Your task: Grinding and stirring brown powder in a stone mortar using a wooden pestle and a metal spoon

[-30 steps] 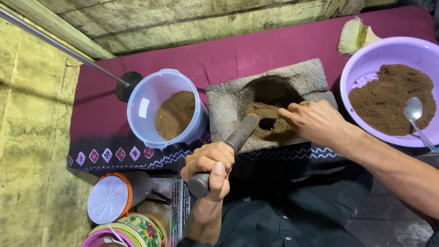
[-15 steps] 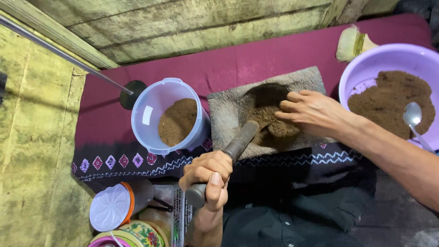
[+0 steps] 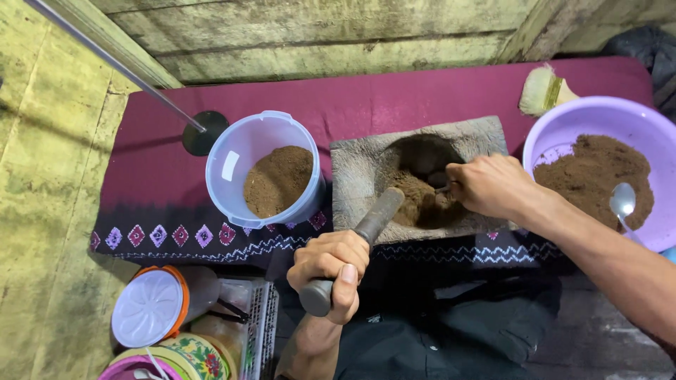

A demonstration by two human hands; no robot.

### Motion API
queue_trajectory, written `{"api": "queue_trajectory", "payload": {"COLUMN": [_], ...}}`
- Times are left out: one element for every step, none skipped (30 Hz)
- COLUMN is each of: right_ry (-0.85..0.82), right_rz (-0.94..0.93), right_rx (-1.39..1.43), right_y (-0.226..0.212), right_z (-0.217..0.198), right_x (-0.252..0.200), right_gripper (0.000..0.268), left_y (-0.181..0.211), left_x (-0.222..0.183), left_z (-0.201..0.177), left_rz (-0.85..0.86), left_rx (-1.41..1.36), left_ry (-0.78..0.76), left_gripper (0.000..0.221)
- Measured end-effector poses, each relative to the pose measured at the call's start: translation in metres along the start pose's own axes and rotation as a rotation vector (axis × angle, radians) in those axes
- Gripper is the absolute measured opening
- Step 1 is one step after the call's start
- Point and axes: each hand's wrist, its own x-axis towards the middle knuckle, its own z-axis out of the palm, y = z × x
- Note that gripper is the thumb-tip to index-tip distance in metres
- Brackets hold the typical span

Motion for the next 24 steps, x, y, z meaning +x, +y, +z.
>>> {"api": "queue_trajectory", "payload": {"right_ry": [0.08, 0.159, 0.159, 0.155, 0.147, 0.143, 0.179, 0.217, 0.22, 0.244, 0.264, 0.263, 0.26, 0.257, 0.257, 0.291, 0.325, 0.324, 0.313, 0.302, 0.303, 0.28, 0.257, 0.257], "right_rz": [-0.019, -0.039, -0.043, -0.006, 0.034, 0.032, -0.05, -0.132, -0.132, -0.188, -0.247, -0.251, -0.228, -0.206, -0.203, -0.296, -0.386, -0.381, -0.337, -0.292, -0.291, -0.233, -0.178, -0.181], "right_rx": [-0.028, -0.056, -0.064, -0.132, -0.195, -0.198, -0.178, -0.157, -0.152, -0.144, -0.135, -0.131, -0.154, -0.176, -0.174, -0.102, -0.027, -0.022, -0.052, -0.082, -0.078, -0.112, -0.149, -0.149], "right_y": [0.003, 0.006, 0.005, 0.004, 0.004, 0.005, 0.003, 0.002, 0.003, 0.004, 0.005, 0.007, 0.011, 0.015, 0.014, 0.013, 0.011, 0.004, -0.003, -0.011, -0.007, -0.004, 0.0, 0.001], "right_z": [-0.004, -0.008, -0.008, -0.007, -0.004, 0.005, 0.017, 0.029, 0.03, 0.031, 0.033, 0.025, 0.016, 0.007, 0.008, 0.009, 0.012, 0.018, 0.025, 0.031, 0.031, 0.031, 0.03, 0.026], "right_x": [-0.006, -0.012, -0.015, -0.017, -0.022, -0.012, -0.005, 0.001, 0.0, -0.002, -0.003, -0.01, -0.018, -0.026, -0.027, -0.028, -0.03, -0.024, -0.018, -0.011, -0.01, -0.009, -0.008, -0.013], "right_gripper": [0.02, 0.021, 0.021, 0.02, 0.021, 0.021, 0.012, 0.013, 0.013, 0.008, 0.01, 0.01, 0.013, 0.018, 0.018, 0.015, 0.014, 0.014, 0.014, 0.015, 0.015, 0.011, 0.02, 0.02], "left_y": [0.0, 0.0, 0.001, 0.002, 0.002, 0.001, 0.001, 0.001, 0.001, 0.001, 0.002, 0.002, 0.001, 0.0, -0.003, -0.005, -0.007, -0.008, -0.009, -0.009, -0.01, -0.01, -0.01, -0.009], "left_x": [0.0, 0.001, 0.001, 0.001, 0.0, 0.001, 0.001, 0.001, 0.002, 0.002, 0.001, 0.002, 0.002, 0.002, 0.002, 0.002, 0.001, 0.001, 0.001, 0.001, 0.001, 0.0, -0.001, 0.0], "left_z": [-0.001, -0.002, -0.003, -0.004, -0.005, -0.004, -0.003, -0.002, -0.002, -0.002, -0.002, -0.003, -0.004, -0.004, -0.003, -0.002, -0.002, -0.001, -0.001, -0.001, -0.001, -0.002, -0.002, -0.003], "left_rz": [0.002, 0.005, 0.01, -0.007, -0.03, -0.032, -0.028, -0.024, -0.024, -0.021, -0.021, -0.024, -0.031, -0.037, -0.039, -0.032, -0.028, -0.033, -0.036, -0.039, -0.041, -0.049, -0.054, -0.054], "left_rx": [-0.013, -0.026, -0.025, -0.025, -0.026, -0.027, -0.024, -0.022, -0.021, -0.019, -0.014, -0.01, -0.015, -0.02, -0.022, -0.031, -0.04, -0.043, -0.038, -0.032, -0.031, -0.038, -0.043, -0.041], "left_ry": [0.0, -0.001, 0.007, 0.009, 0.007, 0.012, 0.007, 0.002, -0.003, -0.006, -0.005, -0.006, 0.001, 0.008, 0.005, 0.024, 0.043, 0.039, 0.04, 0.041, 0.037, 0.039, 0.045, 0.046], "left_gripper": [0.024, 0.025, 0.025, 0.026, 0.027, 0.027, 0.027, 0.026, 0.026, 0.026, 0.026, 0.026, 0.026, 0.026, 0.026, 0.026, 0.026, 0.026, 0.026, 0.025, 0.025, 0.026, 0.026, 0.026]}}
